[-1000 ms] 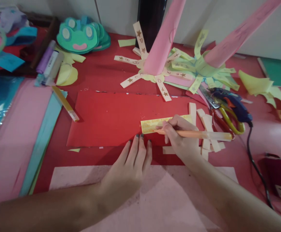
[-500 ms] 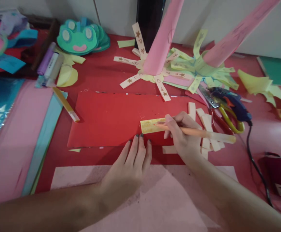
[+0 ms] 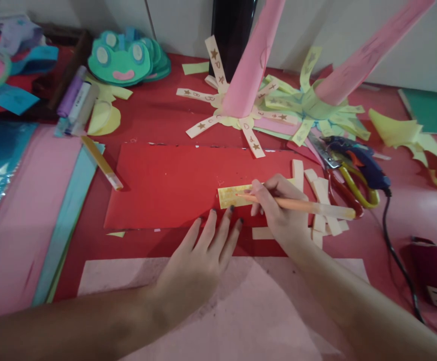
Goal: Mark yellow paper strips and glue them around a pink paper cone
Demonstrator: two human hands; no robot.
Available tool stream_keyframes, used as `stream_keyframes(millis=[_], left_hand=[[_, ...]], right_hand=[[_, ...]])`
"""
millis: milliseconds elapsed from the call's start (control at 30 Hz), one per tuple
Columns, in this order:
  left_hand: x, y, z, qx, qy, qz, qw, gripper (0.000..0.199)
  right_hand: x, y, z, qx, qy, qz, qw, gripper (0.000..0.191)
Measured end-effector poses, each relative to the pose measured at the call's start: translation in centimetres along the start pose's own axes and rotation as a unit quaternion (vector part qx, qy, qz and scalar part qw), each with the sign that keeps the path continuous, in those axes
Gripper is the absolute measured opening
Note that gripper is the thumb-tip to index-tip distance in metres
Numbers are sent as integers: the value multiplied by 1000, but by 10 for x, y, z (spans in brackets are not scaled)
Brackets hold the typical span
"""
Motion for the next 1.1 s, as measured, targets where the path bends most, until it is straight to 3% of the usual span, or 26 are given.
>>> stream_keyframes(millis=[533,733,900,1100], left_hand=[[1,0,-3,11,27,-5,1000,42],[2,0,-3,19,29,-4,999,43],[1,-1,-3,17,32,-4,999,44],[2,-1,-4,20,32,-3,999,43]], right_hand=[[-3,-3,1,-12,-13,2,1000,30],[-2,-6,-6,10,53,-31,998,30],[2,-1,-1,30,-1,7,1000,32],[2,-2,-2,-40,2,12,999,35]])
Point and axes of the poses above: each hand's wrist, its own x-axis towards the middle knuckle, its own z-axis out of the palm, y = z × x, the point moved 4 cm from there along x, towards the middle knuckle, and after that the axes turned 5 degrees about -x, right-handed, at the moved point
